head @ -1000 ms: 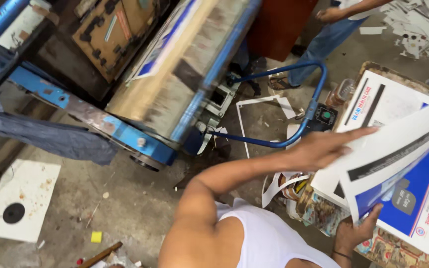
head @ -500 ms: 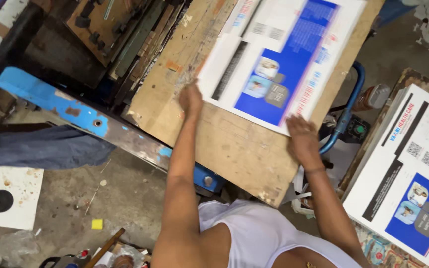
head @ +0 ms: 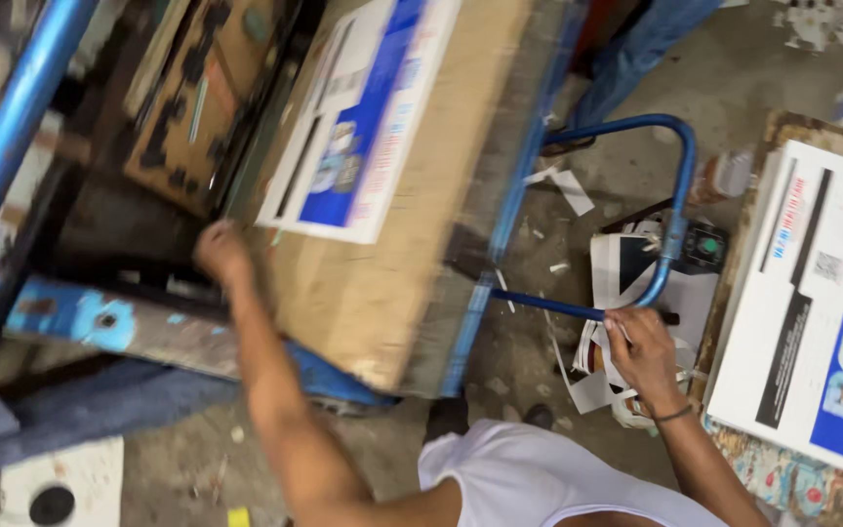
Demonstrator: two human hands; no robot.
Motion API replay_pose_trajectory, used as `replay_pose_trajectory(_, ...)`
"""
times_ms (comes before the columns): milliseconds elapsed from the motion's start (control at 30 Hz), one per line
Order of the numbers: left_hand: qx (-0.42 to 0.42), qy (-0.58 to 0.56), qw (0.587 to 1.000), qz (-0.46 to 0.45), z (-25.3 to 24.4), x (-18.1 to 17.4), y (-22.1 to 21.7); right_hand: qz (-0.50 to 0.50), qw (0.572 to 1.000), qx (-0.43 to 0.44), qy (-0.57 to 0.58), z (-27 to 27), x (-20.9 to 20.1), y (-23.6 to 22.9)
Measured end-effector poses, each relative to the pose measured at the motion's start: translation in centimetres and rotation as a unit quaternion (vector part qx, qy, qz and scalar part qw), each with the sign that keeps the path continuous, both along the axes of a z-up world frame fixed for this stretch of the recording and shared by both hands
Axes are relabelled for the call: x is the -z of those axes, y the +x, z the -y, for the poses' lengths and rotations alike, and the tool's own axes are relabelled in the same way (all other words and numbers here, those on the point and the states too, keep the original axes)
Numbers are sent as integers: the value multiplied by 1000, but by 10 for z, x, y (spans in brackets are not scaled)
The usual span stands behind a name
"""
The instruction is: The person repeatedly picks up flat cardboard sheets from a stack on a table and feeds them into a blue industrial machine. The person uses both hands to guide the sheets through the rollers and then removes the processed sheets from the other side, continuing this cycle for the duration of the video.
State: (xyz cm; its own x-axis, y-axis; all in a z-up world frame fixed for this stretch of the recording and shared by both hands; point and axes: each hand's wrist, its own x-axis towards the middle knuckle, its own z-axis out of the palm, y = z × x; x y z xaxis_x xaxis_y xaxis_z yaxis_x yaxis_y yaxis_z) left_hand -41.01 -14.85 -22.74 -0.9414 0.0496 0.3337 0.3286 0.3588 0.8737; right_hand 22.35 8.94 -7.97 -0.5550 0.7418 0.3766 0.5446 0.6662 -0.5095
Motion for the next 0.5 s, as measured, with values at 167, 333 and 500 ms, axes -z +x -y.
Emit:
replay_pose_trajectory(167, 23, 299, 954, -11, 95, -133, 88, -4, 963, 92, -255, 46, 90, 67)
replay_pose_trajectory(333, 23, 412, 910, 38, 79, -144, 207, 66, 971, -132, -189, 95, 140, 99)
replay_pose_trajectory(500, 351, 284, 874, 179, -60, -50, 323, 440, 869, 2, -226, 56, 143, 199)
